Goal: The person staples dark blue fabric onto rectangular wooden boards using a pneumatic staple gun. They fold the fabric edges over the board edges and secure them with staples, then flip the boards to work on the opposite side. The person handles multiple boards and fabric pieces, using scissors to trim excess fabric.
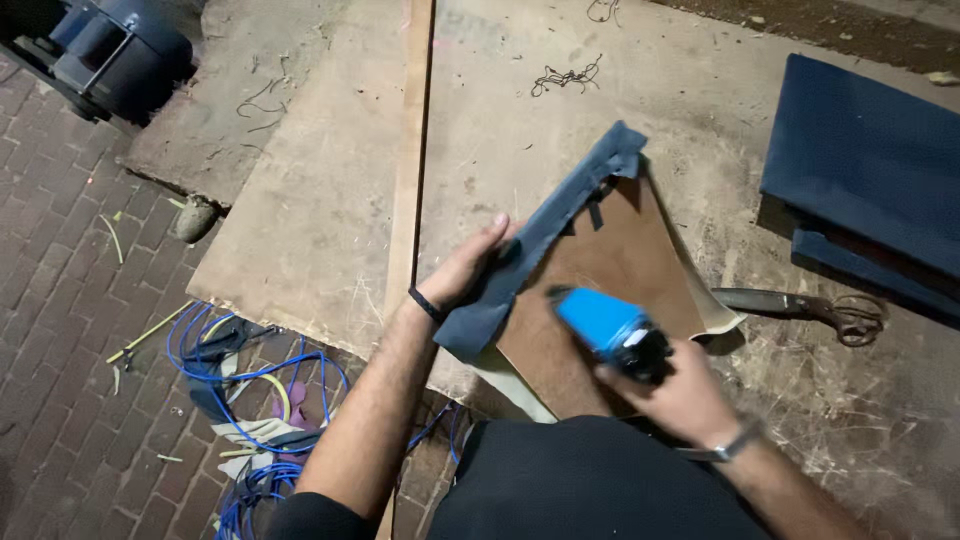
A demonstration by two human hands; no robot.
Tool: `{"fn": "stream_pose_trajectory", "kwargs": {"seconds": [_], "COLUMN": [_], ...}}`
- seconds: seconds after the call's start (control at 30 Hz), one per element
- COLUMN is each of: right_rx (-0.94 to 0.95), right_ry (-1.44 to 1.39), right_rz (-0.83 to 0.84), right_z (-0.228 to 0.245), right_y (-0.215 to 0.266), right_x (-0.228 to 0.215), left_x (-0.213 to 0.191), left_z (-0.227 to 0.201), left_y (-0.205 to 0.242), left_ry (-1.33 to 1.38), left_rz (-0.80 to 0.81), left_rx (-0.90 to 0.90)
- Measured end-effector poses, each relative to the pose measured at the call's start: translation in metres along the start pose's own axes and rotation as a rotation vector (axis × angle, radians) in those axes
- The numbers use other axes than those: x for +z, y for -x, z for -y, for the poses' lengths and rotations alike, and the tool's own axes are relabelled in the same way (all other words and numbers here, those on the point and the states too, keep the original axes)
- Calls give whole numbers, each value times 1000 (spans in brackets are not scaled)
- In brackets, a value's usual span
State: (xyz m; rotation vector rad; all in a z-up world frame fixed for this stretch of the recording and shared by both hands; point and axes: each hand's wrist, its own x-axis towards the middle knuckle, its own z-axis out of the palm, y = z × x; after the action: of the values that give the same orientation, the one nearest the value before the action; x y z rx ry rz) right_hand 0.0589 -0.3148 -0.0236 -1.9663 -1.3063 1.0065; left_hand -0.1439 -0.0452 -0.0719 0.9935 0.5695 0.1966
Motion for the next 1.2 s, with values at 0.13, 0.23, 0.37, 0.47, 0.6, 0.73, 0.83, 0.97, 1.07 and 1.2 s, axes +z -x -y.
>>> {"fn": "stream_pose_trajectory", "kwargs": {"seconds": [0.13, 0.23, 0.37, 0.47, 0.6, 0.73, 0.83, 0.97, 1.07, 1.2], "right_rx": [484, 555, 672, 710, 435, -273, -672, -955, -759, -776], "right_ry": [316, 212, 423, 459, 540, 533, 389, 462, 327, 418], "right_rz": [-77, -252, -438, -434, -685, -775, -508, -284, 129, 74], "right_z": [-66, -123, -199, -227, -191, -77, 20, 114, 146, 160], "right_y": [23, 52, 98, 113, 99, 51, -2, -56, -76, -88], "right_x": [-17, -25, -22, -17, -20, -20, -6, 29, 51, 72], "left_x": [-51, -83, -95, -82, -31, 19, 23, 11, -2, -21], "left_z": [25, 44, 69, 82, 113, 163, 183, 182, 165, 129], "left_y": [0, 15, 55, 93, 119, 109, 107, 125, 129, 118], "left_ry": [-58, -243, 36, 116, 242, 140, 33, -331, 78, 98], "left_rz": [-136, -128, -235, -270, -342, -149, -186, -157, -87, -366], "left_rx": [-104, -93, -63, 106, 241, 99, -138, 97, 349, 251]}}
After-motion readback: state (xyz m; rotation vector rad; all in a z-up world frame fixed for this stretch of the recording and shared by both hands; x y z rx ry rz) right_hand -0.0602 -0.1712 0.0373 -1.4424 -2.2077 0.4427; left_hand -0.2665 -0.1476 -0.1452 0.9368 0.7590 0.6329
